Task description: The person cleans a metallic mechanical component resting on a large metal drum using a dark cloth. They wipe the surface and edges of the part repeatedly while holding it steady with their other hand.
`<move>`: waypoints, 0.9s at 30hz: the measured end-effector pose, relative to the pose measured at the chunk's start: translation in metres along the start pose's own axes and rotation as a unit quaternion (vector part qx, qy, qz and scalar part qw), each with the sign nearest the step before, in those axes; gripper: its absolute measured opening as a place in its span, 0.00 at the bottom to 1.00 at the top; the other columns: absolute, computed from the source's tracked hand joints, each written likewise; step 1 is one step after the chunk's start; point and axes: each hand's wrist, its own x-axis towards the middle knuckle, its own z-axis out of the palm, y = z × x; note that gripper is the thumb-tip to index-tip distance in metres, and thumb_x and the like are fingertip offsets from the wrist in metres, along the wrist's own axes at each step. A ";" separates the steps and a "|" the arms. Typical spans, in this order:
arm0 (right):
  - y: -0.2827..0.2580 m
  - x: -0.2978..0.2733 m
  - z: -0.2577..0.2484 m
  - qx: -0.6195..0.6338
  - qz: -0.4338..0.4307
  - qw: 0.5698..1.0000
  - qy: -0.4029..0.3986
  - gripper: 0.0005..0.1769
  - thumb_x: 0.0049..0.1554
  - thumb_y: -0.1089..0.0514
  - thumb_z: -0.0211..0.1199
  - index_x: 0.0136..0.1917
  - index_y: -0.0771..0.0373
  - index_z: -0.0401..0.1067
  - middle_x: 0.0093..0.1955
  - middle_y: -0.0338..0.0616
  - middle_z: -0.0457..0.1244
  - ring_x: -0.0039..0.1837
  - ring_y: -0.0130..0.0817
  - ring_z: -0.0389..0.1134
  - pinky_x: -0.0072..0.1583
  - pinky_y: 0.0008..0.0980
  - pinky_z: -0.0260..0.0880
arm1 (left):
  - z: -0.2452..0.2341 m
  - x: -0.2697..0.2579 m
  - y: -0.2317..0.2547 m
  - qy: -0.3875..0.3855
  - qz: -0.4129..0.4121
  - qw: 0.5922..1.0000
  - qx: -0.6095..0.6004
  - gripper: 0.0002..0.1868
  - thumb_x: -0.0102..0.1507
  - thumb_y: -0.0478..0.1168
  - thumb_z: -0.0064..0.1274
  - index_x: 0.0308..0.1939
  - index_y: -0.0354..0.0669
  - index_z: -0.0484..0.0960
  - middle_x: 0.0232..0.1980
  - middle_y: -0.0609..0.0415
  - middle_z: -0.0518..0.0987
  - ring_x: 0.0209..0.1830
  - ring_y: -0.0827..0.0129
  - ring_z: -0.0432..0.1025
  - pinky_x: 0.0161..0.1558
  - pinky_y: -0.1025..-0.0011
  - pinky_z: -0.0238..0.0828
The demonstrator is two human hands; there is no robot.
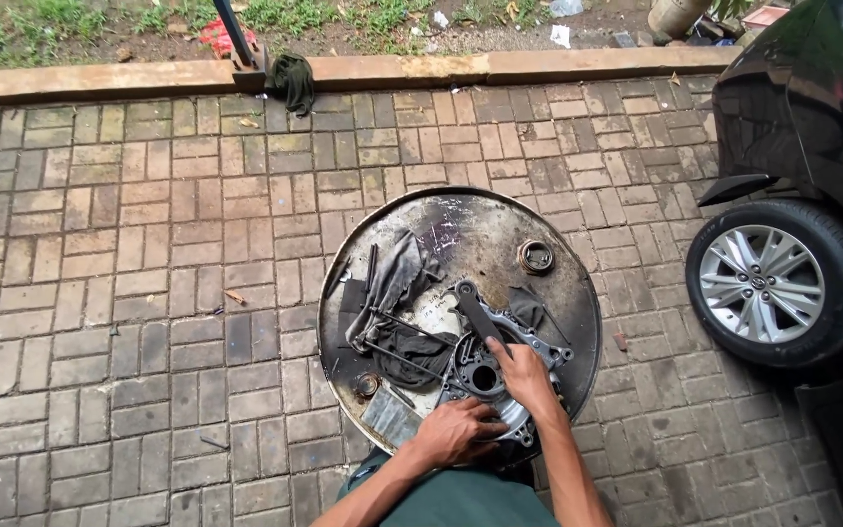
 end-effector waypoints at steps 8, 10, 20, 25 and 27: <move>-0.026 0.038 0.002 0.026 -0.002 0.998 -0.056 0.36 0.56 0.18 0.40 0.31 0.50 0.52 0.27 0.27 0.48 0.28 0.24 0.47 0.36 0.30 0.52 | -0.004 -0.002 0.000 0.016 0.019 1.000 -0.006 0.22 0.72 0.55 0.42 0.66 0.55 0.78 0.65 0.46 0.77 0.58 0.53 0.71 0.47 0.57 0.72; -0.024 0.024 -0.002 0.028 -0.002 0.999 -0.043 0.36 0.55 0.17 0.39 0.31 0.49 0.53 0.28 0.28 0.48 0.29 0.25 0.48 0.36 0.31 0.52 | -0.007 0.001 0.003 -0.004 0.013 1.000 -0.007 0.23 0.72 0.55 0.42 0.67 0.55 0.77 0.66 0.46 0.77 0.58 0.54 0.71 0.45 0.57 0.73; -0.001 -0.029 -0.017 0.022 0.044 0.999 -0.013 0.39 0.57 0.21 0.44 0.30 0.59 0.57 0.29 0.43 0.56 0.36 0.39 0.57 0.44 0.42 0.58 | -0.013 0.004 0.006 -0.005 0.004 1.000 -0.003 0.22 0.72 0.53 0.44 0.66 0.53 0.79 0.63 0.48 0.78 0.56 0.54 0.72 0.45 0.57 0.73; -0.011 0.010 0.006 0.018 -0.015 0.999 -0.025 0.36 0.57 0.18 0.36 0.29 0.49 0.52 0.26 0.28 0.46 0.28 0.25 0.48 0.35 0.30 0.55 | -0.011 0.002 0.006 0.039 0.007 0.999 -0.001 0.19 0.71 0.52 0.47 0.63 0.56 0.81 0.60 0.51 0.80 0.51 0.54 0.73 0.40 0.57 0.72; -0.029 0.015 -0.001 0.026 -0.034 0.999 -0.018 0.36 0.57 0.18 0.36 0.30 0.50 0.50 0.26 0.29 0.46 0.29 0.26 0.48 0.36 0.33 0.54 | -0.014 0.002 0.008 0.004 -0.011 1.000 -0.008 0.22 0.72 0.55 0.44 0.66 0.56 0.79 0.63 0.51 0.79 0.58 0.55 0.71 0.43 0.57 0.73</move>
